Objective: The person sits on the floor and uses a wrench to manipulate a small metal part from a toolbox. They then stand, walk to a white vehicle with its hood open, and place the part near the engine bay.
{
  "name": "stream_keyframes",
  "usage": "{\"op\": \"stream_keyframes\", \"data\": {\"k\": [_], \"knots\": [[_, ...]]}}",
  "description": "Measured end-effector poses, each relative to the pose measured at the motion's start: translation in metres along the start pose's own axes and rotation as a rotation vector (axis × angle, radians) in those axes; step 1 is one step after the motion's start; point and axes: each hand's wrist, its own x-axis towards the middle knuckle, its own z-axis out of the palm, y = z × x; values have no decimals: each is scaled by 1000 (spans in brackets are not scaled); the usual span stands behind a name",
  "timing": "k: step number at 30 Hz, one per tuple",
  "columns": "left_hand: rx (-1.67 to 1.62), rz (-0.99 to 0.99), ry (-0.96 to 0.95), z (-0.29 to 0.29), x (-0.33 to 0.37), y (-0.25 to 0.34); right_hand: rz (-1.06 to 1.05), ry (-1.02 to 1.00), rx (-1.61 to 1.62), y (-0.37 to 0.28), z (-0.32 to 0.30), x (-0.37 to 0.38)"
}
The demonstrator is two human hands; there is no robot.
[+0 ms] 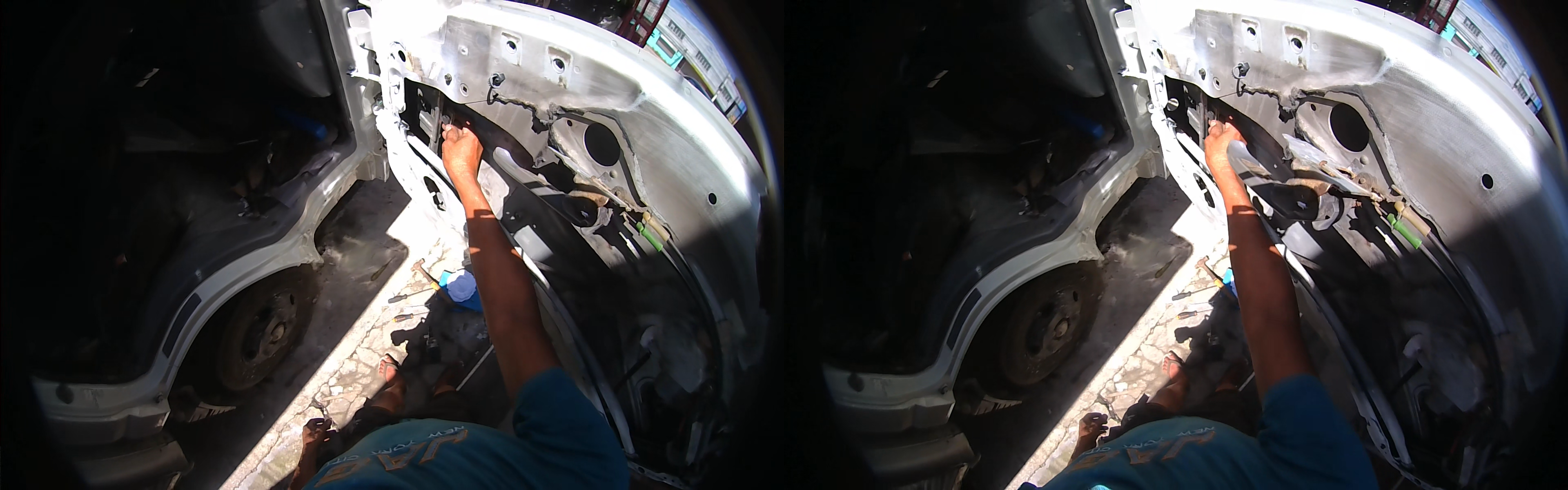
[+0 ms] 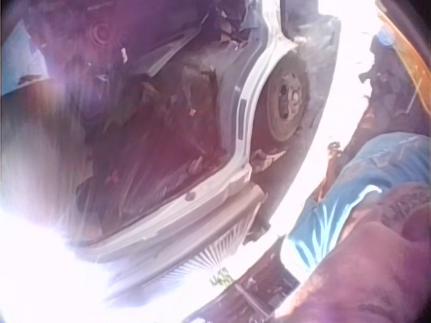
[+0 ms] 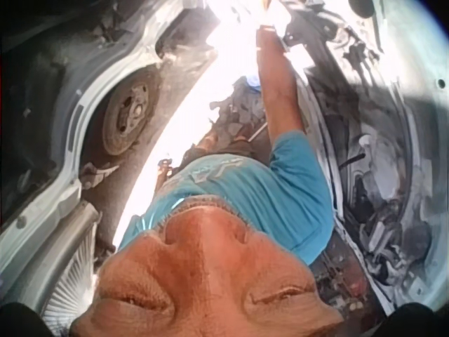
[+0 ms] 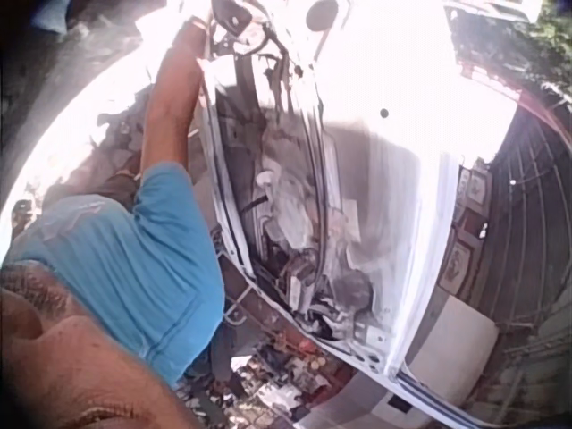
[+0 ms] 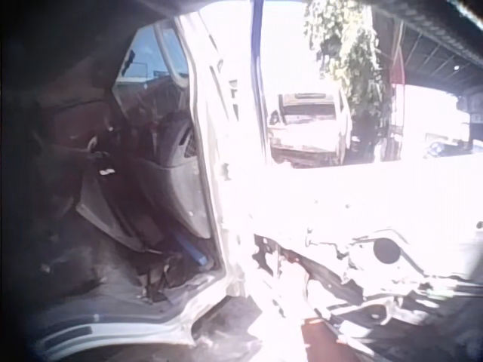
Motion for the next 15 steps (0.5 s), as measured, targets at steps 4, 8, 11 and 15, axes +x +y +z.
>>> {"op": "stream_keyframes", "data": {"k": [4, 8, 11, 15], "knots": [[-38, 14, 34, 4, -8, -12, 16, -5, 46, -1, 1, 0], [-152, 56, -8, 8, -26, -16, 8, 2, 74, 6, 1, 3], [-236, 11, -24, 10, -48, -1, 16, -4, 70, -1, -1, -2], [-154, -14, 34, 7, -35, -22, -20, -32, 68, -8, -8, -6]]}}
